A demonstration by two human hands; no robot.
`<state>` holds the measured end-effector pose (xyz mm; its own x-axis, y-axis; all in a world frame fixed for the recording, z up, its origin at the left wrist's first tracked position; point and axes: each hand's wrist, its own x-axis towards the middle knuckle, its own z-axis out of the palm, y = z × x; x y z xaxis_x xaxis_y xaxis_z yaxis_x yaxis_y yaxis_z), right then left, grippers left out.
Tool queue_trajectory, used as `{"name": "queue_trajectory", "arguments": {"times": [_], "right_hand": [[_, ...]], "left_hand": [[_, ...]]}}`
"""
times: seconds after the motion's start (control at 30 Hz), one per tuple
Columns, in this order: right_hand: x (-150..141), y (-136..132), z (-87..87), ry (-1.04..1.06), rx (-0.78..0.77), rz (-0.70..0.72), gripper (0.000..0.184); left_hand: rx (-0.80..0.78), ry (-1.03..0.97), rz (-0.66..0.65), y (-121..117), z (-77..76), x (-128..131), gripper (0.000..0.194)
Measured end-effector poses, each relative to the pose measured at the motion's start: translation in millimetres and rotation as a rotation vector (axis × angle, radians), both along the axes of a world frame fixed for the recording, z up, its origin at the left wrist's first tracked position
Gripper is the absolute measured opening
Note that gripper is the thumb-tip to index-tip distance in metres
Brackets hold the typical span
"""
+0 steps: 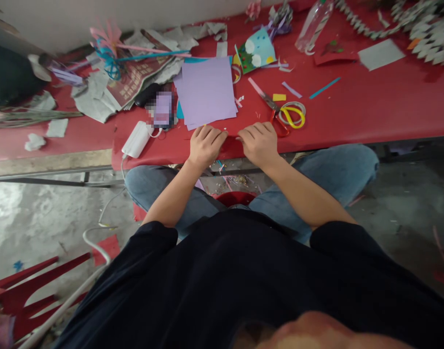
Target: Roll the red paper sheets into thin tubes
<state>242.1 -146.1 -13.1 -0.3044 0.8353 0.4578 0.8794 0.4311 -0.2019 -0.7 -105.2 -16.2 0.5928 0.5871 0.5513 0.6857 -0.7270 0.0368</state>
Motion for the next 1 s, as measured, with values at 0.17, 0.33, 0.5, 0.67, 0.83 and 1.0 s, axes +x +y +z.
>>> {"name": "queue_trajectory", "arguments": {"times": [0.17, 0.33, 0.5, 0.67, 0.83, 1.0], "right_hand": [[0.4, -4.6, 1.1, 0.063, -0.003, -0.003, 0.05], [23.1, -6.2, 17.8, 0.329, 0.299, -0.144, 0.074], [34.6, 6.2, 20.2, 0.545, 0.248, -0.225, 0.07], [-2.7, 34.4, -16.0, 0.238, -0.225, -0.023, 0.068], [-44.5, 34.6, -36.2, -0.094, -0.352, 0.302, 0.093], [-63.0, -6.7, -38.3, -0.23, -0.255, 0.608, 0.079]], "left_hand": [[0.112, -0.03, 0.02, 0.4, 1.3, -3.1, 0.025], [0.075, -0.267, 0.13, 6.7, 11.3, -11.1, 0.019], [-0.112, -0.686, 0.258, 9.0, 28.8, -18.3, 0.017], [-0.126, -0.931, 0.323, 23.1, 37.1, -30.1, 0.033], [-0.184, -1.025, 0.327, 37.5, 31.6, -37.1, 0.05], [-0.225, -1.078, 0.285, 40.1, 25.1, -39.3, 0.054]]}}
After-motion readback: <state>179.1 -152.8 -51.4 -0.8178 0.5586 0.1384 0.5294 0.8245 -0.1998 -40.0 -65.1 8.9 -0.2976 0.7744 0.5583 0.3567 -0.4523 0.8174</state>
